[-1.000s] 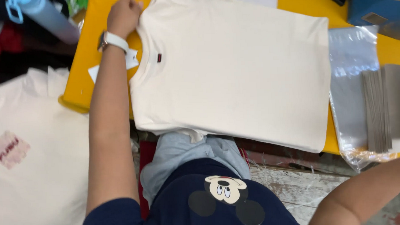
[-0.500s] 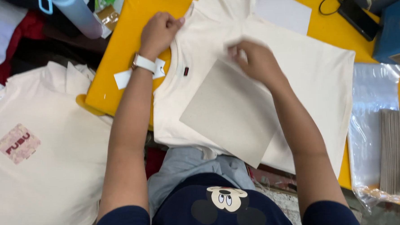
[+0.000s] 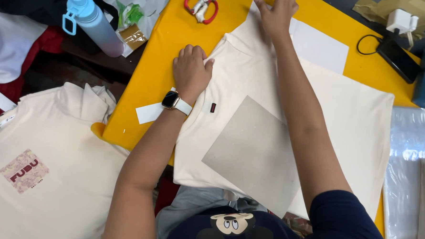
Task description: Folding shirts using a cardboard template and placing them into plastic bags for retail.
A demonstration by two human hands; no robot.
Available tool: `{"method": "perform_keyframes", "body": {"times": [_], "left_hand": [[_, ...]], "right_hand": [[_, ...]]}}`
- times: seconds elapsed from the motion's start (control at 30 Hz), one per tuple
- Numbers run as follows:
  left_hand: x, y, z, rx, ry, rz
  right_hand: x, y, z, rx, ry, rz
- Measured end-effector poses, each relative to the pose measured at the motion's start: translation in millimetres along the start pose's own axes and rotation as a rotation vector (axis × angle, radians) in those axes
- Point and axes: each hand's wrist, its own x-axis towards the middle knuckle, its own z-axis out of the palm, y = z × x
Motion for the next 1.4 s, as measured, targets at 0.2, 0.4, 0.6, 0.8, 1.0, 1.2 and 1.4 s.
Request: {"method": "perform_keyframes", "body": {"times": [0.2, 0.4, 0.6, 0.8, 1.0, 1.2, 1.4], "left_hand": [[-2, 6, -8, 0.006, -0.003, 0.007], [3, -5, -7, -0.041, -0.079, -0.005], [0, 13, -60, 0.052, 0.108, 0.400], [-3, -4, -33, 0.043, -0.164, 0.400], [-4, -6, -26, 0.009, -0.186, 0.381], [-2, 1, -45, -0.295, -0.001, 0.129], [3, -3, -23, -0.223, -0.091, 0.111]], "right_hand": [[-36, -66, -21, 0.217, -0.738, -0.476], [-52, -81, -4, 0.122, -0.394, -0.535], [-43, -85, -21, 0.213, 0.166, -0.104], [2, 0, -15, -0.111, -0.483, 0.435], [-16, 14, 4, 0.046, -0.139, 0.004], [-11, -56, -40, 0.578, -0.534, -0.547], [-38, -90, -11, 0.066, -0.593, -0.549]]}}
